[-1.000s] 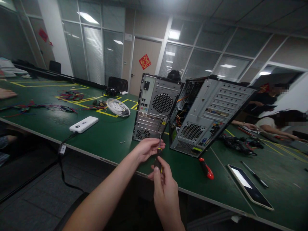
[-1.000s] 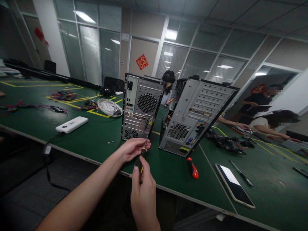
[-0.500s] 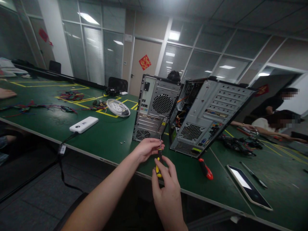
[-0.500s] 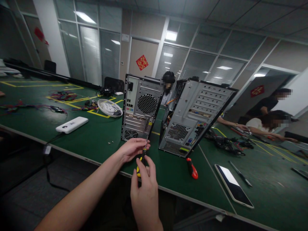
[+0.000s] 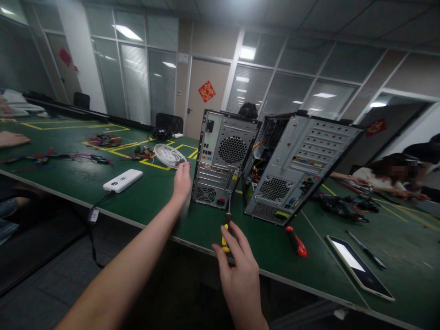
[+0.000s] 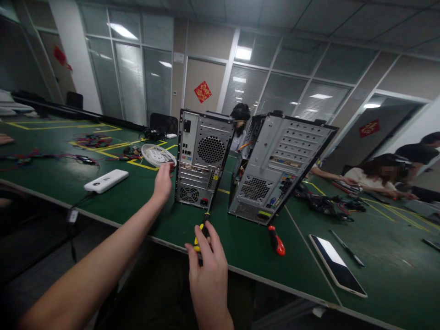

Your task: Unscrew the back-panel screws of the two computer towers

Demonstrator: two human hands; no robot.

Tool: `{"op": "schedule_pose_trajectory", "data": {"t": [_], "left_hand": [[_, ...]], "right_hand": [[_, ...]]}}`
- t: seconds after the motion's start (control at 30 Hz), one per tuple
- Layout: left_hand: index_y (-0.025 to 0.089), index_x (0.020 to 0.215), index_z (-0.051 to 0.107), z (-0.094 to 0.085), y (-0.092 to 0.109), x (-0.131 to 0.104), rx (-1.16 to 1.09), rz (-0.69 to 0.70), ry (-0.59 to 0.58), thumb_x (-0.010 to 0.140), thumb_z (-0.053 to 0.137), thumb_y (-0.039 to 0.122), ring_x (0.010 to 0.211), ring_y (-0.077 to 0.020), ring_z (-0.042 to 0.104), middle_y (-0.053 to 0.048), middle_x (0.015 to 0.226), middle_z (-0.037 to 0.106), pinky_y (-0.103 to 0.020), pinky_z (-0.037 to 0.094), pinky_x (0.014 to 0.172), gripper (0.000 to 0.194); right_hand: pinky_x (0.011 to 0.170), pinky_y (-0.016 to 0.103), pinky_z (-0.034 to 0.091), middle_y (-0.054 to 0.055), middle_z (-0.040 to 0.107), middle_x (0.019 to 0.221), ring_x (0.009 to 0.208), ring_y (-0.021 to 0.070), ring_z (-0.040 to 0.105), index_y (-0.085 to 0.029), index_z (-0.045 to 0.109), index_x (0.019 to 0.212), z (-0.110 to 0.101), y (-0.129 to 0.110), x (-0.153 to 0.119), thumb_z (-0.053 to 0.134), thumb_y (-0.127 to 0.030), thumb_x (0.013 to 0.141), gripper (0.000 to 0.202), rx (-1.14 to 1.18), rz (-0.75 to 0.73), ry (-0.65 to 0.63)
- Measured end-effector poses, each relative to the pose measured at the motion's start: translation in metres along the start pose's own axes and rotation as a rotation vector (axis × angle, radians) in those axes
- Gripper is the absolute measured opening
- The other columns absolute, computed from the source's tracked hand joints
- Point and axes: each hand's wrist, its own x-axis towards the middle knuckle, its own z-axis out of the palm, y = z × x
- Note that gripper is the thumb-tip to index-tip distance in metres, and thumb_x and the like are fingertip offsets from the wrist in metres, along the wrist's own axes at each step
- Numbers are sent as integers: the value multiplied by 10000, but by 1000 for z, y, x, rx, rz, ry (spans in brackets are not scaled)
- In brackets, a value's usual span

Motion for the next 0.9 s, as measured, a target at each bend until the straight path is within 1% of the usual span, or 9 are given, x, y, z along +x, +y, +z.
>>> {"op": "schedule_pose_trajectory", "data": {"t": [0.03, 0.1, 0.13, 0.23, 0.37, 0.53, 0.63, 0.7, 0.9], "left_hand": [[201, 1189, 677, 4, -5, 1, -2, -7, -38, 1063, 394, 577, 1258, -262, 642, -135, 1303, 710, -404, 462, 1118, 487], [205, 1267, 664, 11, -12, -4, 6, -29, -94, 1062, 350, 635, 1336, -261, 614, -136, 1369, 694, -395, 418, 1178, 570], [205, 1299, 655, 13, -13, -9, 13, -30, -136, 1063, 327, 649, 1351, -258, 607, -136, 1381, 692, -383, 409, 1185, 601], [196, 1311, 652, 15, -14, -23, 33, -28, -186, 1063, 303, 667, 1318, -259, 628, -135, 1341, 715, -361, 421, 1167, 636], [211, 1274, 679, 11, -18, -28, 65, -56, -215, 1044, 366, 684, 1226, -265, 678, -119, 1245, 754, -360, 460, 1120, 613], [209, 1359, 662, 9, -27, -27, 46, -66, -258, 1055, 368, 653, 1305, -274, 649, -123, 1336, 734, -374, 429, 1172, 613], [203, 1406, 641, 9, -28, -28, 41, -69, -271, 1059, 361, 646, 1343, -284, 627, -132, 1388, 715, -391, 409, 1196, 628], [204, 1402, 644, 9, -28, -28, 36, -69, -272, 1058, 360, 651, 1330, -286, 634, -134, 1397, 710, -394, 412, 1193, 632], [220, 1339, 678, 8, -29, -28, 25, -70, -263, 1048, 387, 663, 1274, -275, 665, -111, 1334, 742, -373, 441, 1162, 604]], "right_hand": [[986, 398, 652, 157, 679, 1458, 1242, 292, 730, -229, 747, 1359, 0, 0, 0, 665, -246, 1020, 349, 4, 1, 7], [934, 376, 670, 160, 682, 1452, 1190, 279, 754, -231, 753, 1351, 0, -1, 1, 669, -247, 1018, 344, 18, 5, 18], [925, 372, 673, 161, 685, 1447, 1182, 277, 757, -227, 757, 1342, -1, -2, 2, 675, -249, 1014, 338, 25, 6, 23], [961, 404, 666, 158, 707, 1416, 1223, 295, 742, -215, 765, 1311, -1, -3, 4, 703, -266, 996, 325, 22, 17, 39], [1026, 440, 638, 158, 708, 1408, 1269, 301, 719, -204, 745, 1325, -3, -6, 5, 679, -247, 992, 342, 5, 18, 49], [1066, 440, 613, 156, 687, 1446, 1308, 292, 696, -202, 713, 1369, -4, -6, 3, 661, -242, 997, 377, 9, 25, 7], [1061, 446, 612, 153, 697, 1435, 1311, 295, 694, -203, 712, 1359, -3, -4, 2, 683, -277, 1001, 366, 5, 33, 0], [1048, 450, 616, 154, 708, 1412, 1294, 296, 701, -200, 712, 1348, -2, -3, 2, 703, -299, 997, 365, 3, 35, -1], [1032, 466, 611, 163, 721, 1345, 1243, 296, 711, -199, 711, 1287, 0, -3, 10, 728, -311, 981, 326, 41, 33, 38]]}}
